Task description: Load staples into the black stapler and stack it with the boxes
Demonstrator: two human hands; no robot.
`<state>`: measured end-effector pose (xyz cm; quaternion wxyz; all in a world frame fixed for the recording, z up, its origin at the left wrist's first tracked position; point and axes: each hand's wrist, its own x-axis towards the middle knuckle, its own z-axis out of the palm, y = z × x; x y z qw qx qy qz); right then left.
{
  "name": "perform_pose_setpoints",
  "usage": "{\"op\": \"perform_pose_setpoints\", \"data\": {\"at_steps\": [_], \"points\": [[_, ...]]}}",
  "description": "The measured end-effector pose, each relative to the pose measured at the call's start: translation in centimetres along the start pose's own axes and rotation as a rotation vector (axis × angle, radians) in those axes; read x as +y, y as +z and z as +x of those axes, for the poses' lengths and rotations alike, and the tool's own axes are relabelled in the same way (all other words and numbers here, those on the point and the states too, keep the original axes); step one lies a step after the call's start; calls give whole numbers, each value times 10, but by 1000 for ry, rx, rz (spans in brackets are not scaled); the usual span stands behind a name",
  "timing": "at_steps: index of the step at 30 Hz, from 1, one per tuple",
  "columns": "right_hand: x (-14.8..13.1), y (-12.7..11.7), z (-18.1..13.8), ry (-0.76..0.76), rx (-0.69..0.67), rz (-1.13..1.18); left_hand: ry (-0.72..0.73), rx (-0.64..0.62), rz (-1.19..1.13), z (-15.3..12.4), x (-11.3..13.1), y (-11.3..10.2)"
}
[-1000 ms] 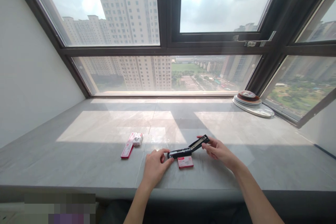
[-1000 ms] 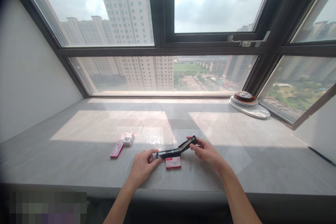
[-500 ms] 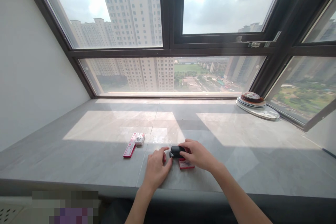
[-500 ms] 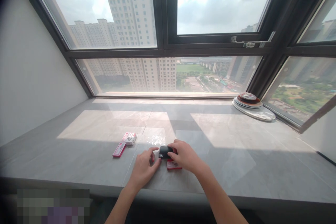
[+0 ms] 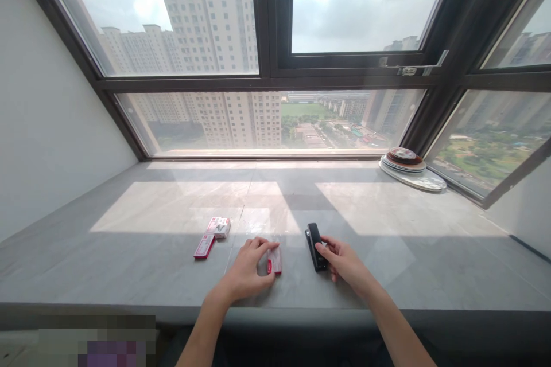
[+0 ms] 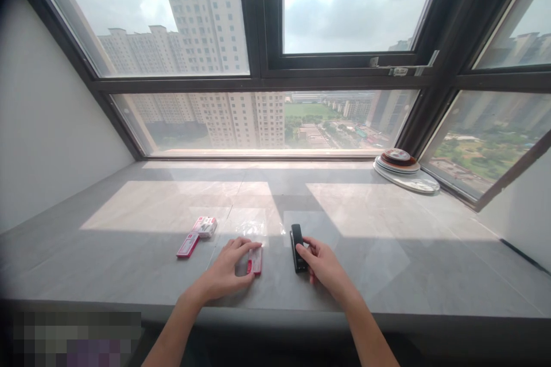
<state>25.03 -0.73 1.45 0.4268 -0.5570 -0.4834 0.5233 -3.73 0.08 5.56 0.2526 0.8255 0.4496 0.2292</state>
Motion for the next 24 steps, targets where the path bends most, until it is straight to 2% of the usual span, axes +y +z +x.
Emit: {"op": "perform_pose_setpoints", "data": {"at_steps": [2,6,9,12,14,15,18,19,20,21,24], "points": [[4,11,-10,-1,-7,32,-23,15,1,-2,-1,3],[9,32,-16,-25,-32,-1,-7,37,4,6,13,23],[10,38,-17,-37,-47,1,1,45,-30,9,23,34],[7,38,-19,-44,-21,27,12,92,-49,2,22,34],[4,38,-22,-42,9,60,-39,232,-3,-6,11,25],[3,38,-24,-41,26,77,-114,353,48,-10,1,18],[1,41,-28,-49,65,97,-541,761,272,-25,-41,-8],[1,41,-28,-55,72,90,-695,825,334,-30,-57,-17],[1,42,-29,-59,79,81,-784,825,373,-35,-72,-24],[2,42,-28,-61,85,71,-803,775,392,-40,-84,-30],[4,43,-27,-66,91,38,-713,553,438,-54,-103,-37]]}}
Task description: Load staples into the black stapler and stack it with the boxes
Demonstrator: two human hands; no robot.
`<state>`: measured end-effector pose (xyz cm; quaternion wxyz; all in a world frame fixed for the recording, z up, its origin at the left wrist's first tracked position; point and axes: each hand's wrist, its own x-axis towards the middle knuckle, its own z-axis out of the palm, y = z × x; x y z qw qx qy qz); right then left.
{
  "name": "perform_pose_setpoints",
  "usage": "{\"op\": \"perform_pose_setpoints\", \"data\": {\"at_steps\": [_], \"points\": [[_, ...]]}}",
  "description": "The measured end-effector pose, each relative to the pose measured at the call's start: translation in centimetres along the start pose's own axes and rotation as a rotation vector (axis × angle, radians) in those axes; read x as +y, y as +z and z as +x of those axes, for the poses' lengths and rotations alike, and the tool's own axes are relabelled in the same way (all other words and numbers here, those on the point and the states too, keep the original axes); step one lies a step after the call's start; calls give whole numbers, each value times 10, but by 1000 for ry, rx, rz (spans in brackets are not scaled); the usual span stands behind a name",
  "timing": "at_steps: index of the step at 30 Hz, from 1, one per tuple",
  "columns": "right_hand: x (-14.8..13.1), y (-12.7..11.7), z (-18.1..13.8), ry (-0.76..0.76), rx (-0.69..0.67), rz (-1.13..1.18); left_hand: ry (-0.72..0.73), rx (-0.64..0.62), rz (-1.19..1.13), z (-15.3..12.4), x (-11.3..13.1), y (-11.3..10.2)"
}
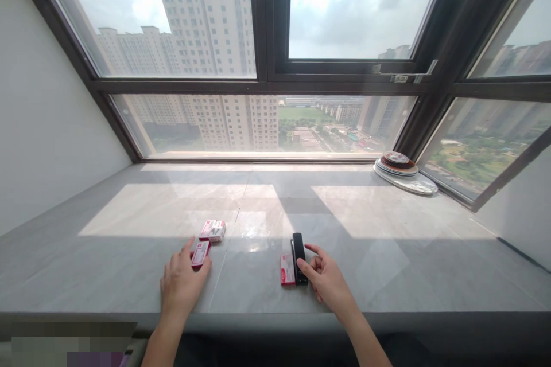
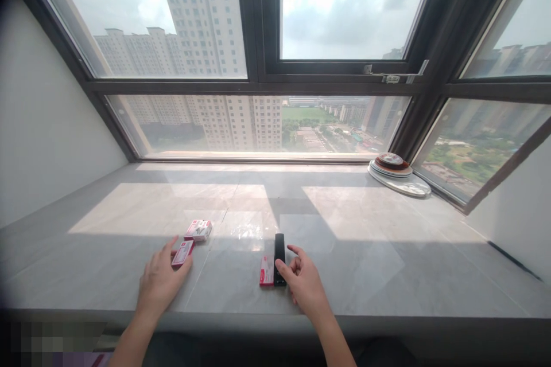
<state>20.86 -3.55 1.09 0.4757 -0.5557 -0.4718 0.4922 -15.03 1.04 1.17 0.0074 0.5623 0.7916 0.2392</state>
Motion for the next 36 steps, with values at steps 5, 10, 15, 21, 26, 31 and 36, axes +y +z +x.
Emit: {"op": "perform_pose_setpoints", "data": {"at_steps": [5,10,15,21,26,31,36], "points": [[2,0,2,2,-33,-29,306,-281,-86,-20,0,-7],[4,1,3,2,-49,-37,453,-411,-310,-30,23,-17],[5,1,4,-5,-64,-45,561,-409,-539,-44,80,-16],[8,2,4,-15,-79,-13,687,-565,-626,-57,133,-1],[9,1,4,-21,-80,-10,699,-567,-618,-63,144,17],[8,2,2,-26,-61,-30,810,-500,-591,-54,138,10],[9,3,0,-15,-10,-59,519,-20,-397,26,75,0]]}}
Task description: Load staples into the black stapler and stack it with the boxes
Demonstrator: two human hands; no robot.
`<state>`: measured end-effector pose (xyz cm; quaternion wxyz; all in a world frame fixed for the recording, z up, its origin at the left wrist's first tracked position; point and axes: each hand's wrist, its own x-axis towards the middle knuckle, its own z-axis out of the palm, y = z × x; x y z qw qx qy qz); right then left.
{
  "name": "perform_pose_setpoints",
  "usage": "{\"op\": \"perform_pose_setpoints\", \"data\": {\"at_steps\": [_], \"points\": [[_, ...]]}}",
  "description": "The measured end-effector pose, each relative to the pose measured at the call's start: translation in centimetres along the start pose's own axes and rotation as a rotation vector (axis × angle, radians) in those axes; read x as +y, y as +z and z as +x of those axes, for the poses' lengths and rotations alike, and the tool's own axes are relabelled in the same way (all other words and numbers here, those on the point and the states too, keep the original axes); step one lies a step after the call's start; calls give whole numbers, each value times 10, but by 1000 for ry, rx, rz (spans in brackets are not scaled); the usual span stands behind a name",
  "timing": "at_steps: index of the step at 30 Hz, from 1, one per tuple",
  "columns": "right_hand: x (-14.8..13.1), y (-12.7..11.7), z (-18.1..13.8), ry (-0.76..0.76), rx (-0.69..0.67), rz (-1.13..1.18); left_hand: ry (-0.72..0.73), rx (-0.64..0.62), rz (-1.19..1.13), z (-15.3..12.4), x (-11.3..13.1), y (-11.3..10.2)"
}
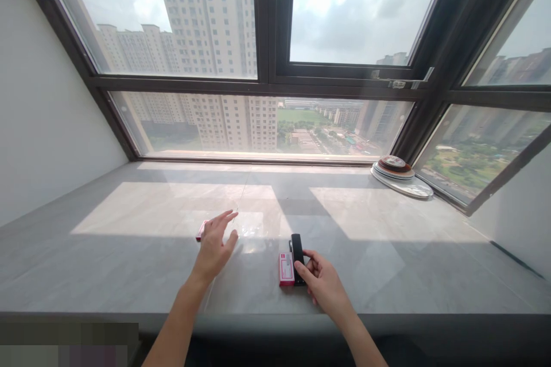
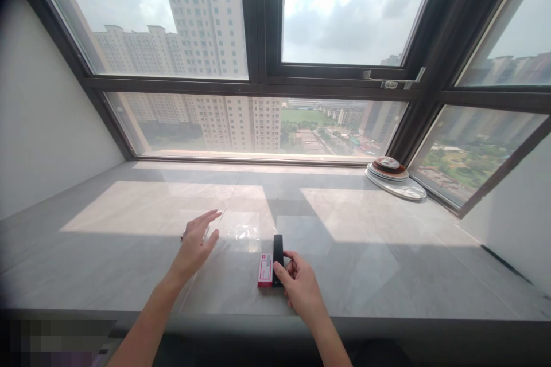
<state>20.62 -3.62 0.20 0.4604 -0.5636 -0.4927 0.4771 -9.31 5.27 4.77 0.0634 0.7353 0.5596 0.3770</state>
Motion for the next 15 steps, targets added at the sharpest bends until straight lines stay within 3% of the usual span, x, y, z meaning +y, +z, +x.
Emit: {"op": "perform_pose_setpoints", "data": {"at_steps": [2,4,7,9,11,15], "points": [[-1,1,-1,-1,5,-1,-169,21,139,14,-49,-16],[-2,1,-2,-1,3,3,-251,-137,202,18,-89,-28],[-4,1,-2,9,1,3,-217,-284,184,6,-118,-42],[-4,2,-2,18,6,-2,-195,-309,135,-10,-114,-50],[-4,2,-1,23,4,-8,-203,-322,76,-26,-95,-55],[-4,2,-1,13,-8,-11,-174,-370,-123,-44,-24,-50]]}}
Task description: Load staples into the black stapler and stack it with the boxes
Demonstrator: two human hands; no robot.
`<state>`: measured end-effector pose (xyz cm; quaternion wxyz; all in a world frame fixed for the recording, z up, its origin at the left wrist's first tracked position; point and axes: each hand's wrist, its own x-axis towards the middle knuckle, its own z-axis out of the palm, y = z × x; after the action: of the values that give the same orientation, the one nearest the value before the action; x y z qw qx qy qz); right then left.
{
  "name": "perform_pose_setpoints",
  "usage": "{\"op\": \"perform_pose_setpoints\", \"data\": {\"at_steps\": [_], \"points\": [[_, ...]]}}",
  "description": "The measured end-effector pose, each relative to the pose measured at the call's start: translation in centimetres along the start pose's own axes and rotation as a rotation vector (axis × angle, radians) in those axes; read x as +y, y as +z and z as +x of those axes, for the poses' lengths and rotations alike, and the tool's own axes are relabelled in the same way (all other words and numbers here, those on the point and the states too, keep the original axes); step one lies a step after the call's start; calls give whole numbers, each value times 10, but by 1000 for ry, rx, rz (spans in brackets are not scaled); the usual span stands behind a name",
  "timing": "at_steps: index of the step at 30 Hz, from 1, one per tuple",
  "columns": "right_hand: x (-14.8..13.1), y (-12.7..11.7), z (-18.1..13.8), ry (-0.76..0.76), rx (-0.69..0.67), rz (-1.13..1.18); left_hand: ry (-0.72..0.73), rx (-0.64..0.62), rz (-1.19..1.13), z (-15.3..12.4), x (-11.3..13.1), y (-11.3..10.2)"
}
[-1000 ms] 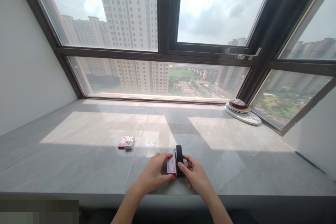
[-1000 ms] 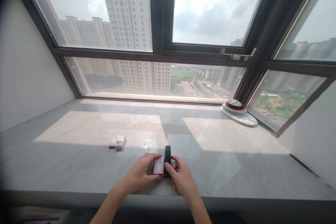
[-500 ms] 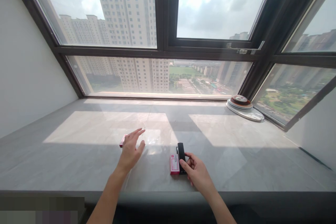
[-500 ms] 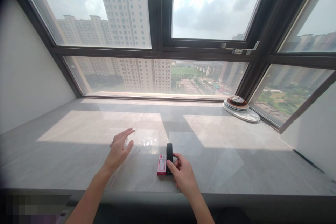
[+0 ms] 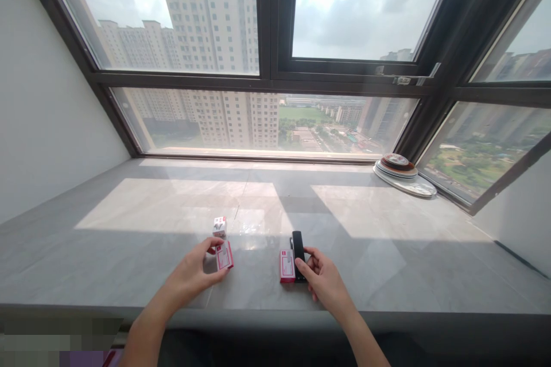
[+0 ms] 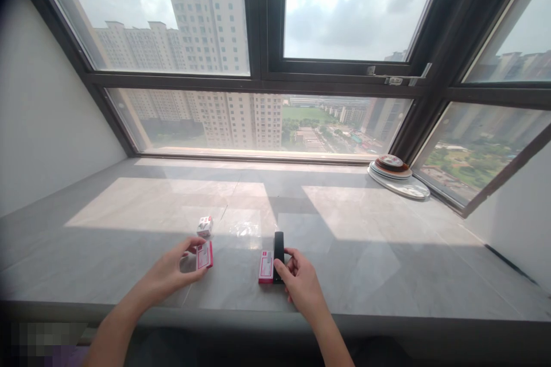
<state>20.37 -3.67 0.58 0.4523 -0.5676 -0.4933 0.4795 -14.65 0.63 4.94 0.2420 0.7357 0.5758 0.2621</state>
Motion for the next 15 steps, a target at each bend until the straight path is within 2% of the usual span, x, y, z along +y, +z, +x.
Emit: {"op": "perform_pose_setpoints", "data": {"at_steps": [4,7,11,13,15], "points": [[1,0,0,-8,0,3,219,-53,-171,6,74,38],[2,0,1,-12,-1,-7,287,-154,-235,17,104,69],[1,-1,1,-11,-7,-26,267,-238,-298,23,113,97],[0,-2,0,-27,20,-38,292,-210,-293,22,109,97],[-1,-4,-3,-65,85,-71,290,-100,-253,24,98,85]]}}
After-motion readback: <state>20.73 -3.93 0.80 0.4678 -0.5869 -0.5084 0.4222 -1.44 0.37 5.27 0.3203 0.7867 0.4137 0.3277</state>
